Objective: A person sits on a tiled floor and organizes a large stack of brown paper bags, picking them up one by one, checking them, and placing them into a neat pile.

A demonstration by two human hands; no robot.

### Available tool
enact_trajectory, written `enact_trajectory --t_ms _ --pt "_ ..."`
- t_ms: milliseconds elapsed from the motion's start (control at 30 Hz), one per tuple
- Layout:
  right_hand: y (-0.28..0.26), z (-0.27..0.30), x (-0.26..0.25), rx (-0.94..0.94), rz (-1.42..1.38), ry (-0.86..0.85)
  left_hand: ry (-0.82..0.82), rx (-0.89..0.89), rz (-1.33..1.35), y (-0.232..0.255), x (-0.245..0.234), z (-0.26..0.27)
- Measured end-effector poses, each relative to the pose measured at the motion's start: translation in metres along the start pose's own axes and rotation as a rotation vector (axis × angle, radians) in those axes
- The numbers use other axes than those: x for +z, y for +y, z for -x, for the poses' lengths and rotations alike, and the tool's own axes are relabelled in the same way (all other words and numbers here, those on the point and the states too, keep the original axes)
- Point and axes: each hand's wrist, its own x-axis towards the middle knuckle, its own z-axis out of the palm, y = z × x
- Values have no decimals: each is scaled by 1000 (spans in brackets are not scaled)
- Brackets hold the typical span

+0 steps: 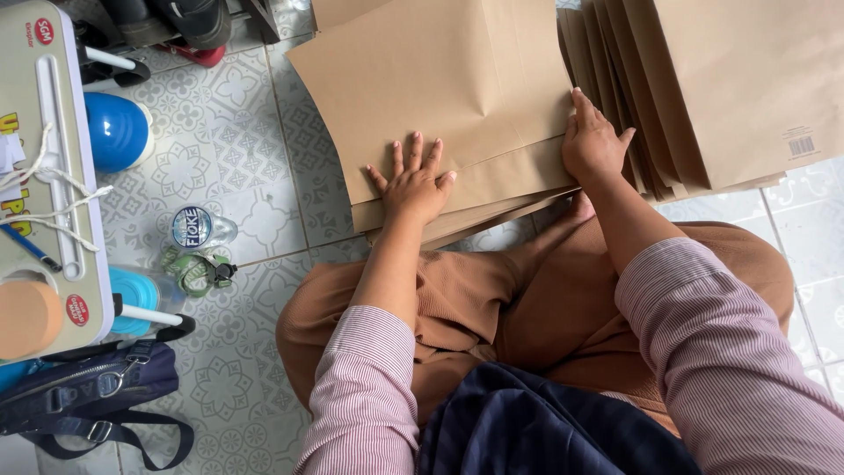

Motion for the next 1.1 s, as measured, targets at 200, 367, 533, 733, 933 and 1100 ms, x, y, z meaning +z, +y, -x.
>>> enact_trajectory --t_ms 200,367,533,733,933,1100 --pt "9 -7 8 118 12 -144 -72 -2 -72 0 -7 4" --pt "6 -6 1 148 -49 -177 210 -39 213 -38 19 -28" --pt "36 -33 15 157 -159 -227 497 -227 791 -103 28 -45" --pt "48 -60 3 15 -155 -299 617 -167 1723 -92 -6 -27" --pt "24 -41 -31 135 -647 -339 689 -25 1784 -151 42 -90" --pt "53 -67 -1 8 -1160 -100 843 207 1767 -127 -1 -65"
